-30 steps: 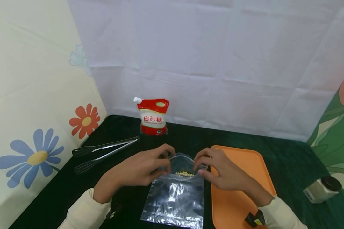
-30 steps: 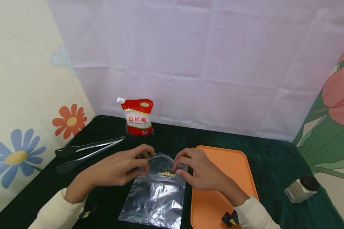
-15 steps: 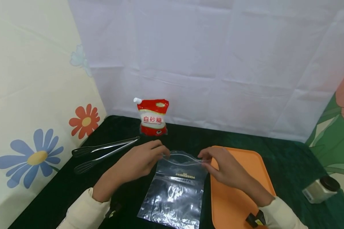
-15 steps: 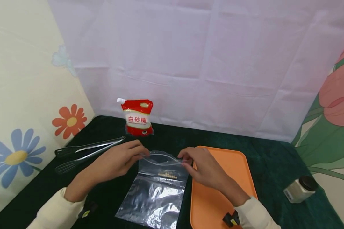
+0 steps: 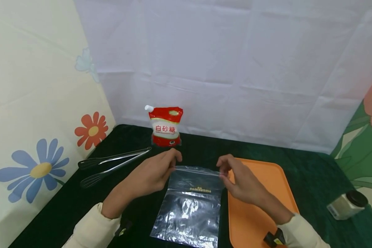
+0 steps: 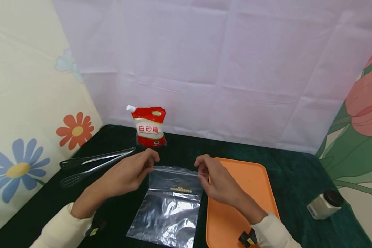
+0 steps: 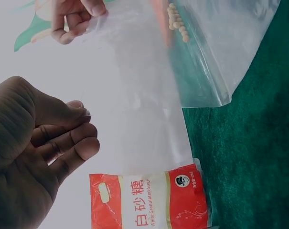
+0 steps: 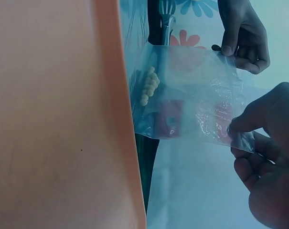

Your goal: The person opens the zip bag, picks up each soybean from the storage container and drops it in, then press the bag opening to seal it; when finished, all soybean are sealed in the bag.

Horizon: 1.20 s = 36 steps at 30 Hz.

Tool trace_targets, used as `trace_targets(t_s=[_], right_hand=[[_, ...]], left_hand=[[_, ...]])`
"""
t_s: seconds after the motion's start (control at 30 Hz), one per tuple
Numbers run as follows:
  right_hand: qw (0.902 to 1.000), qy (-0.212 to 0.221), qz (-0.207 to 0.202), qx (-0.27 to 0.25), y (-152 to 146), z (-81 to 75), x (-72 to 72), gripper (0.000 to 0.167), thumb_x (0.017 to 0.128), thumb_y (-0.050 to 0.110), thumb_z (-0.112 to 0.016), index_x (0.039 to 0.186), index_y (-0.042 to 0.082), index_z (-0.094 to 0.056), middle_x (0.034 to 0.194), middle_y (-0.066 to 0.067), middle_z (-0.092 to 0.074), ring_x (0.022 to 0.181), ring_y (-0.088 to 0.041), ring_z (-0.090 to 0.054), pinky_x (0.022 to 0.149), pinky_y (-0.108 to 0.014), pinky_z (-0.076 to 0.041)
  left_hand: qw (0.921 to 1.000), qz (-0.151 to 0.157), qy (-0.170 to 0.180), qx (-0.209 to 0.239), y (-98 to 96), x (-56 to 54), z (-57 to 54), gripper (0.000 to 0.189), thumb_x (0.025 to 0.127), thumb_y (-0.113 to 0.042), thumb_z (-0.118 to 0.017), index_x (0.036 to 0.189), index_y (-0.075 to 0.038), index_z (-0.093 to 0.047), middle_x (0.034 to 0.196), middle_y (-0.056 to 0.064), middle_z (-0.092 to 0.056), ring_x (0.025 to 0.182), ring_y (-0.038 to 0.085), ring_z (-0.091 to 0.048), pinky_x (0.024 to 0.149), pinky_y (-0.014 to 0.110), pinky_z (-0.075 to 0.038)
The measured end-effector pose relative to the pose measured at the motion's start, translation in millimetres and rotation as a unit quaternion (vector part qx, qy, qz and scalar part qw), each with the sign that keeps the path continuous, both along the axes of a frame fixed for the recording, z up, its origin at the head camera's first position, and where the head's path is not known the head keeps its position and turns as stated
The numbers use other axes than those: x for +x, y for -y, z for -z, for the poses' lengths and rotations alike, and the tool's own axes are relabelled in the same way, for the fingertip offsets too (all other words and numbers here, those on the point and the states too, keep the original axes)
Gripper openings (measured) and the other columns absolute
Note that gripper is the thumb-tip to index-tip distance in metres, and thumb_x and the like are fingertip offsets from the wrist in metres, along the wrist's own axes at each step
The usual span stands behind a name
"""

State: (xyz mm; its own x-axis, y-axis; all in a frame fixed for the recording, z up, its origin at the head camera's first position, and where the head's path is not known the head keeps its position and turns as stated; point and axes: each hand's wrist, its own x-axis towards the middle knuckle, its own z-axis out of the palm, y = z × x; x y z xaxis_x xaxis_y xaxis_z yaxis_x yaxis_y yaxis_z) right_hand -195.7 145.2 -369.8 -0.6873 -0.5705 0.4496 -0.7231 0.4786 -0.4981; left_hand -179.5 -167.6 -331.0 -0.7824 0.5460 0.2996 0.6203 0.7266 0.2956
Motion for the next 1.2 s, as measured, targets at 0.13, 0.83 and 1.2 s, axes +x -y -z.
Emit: trace_targets(t_s=[0.13,0.83,1.2], right_hand=[[0.9998,-0.015,-0.013,0.001,1.5,-0.3,-1.0,0.036,0.094,0.003,-0.066,0.121,0.017,-0.047,0.096,0.01,-0.053,0.083,-0.006,-0.053,0.071,-0.034,-0.053],[0.987,-0.116,-0.007,0.111,71.2,-24.0,-6.9,0.027,0.095,0.037,-0.068,0.117,0.021,-0.065,0.113,0.01,-0.061,0.104,-0.009,-0.056,0.094,-0.038,-0.042],[0.9922,-0.09,-0.003,0.087,93.8,-12.9,-6.3,0.012,0.093,0.026,-0.07,0.102,0.022,-0.064,0.095,0.013,-0.059,0.089,-0.006,-0.054,0.093,-0.037,-0.04]], left_hand=[[0.9999,0.006,-0.01,-0.001,-0.6,0.6,-0.6,0.039,0.089,-0.002,-0.072,0.116,-0.019,-0.049,0.09,-0.009,-0.049,0.073,0.006,-0.049,0.062,0.02,-0.048],[0.998,0.053,0.024,0.024,-1.5,1.5,0.7,0.036,0.09,-0.001,-0.069,0.108,-0.021,-0.046,0.088,-0.009,-0.048,0.074,0.007,-0.05,0.065,0.023,-0.049],[0.9968,0.064,0.034,0.032,-3.4,2.8,0.8,0.038,0.088,0.004,-0.069,0.105,-0.021,-0.046,0.089,-0.01,-0.048,0.076,0.007,-0.051,0.067,0.022,-0.05]])
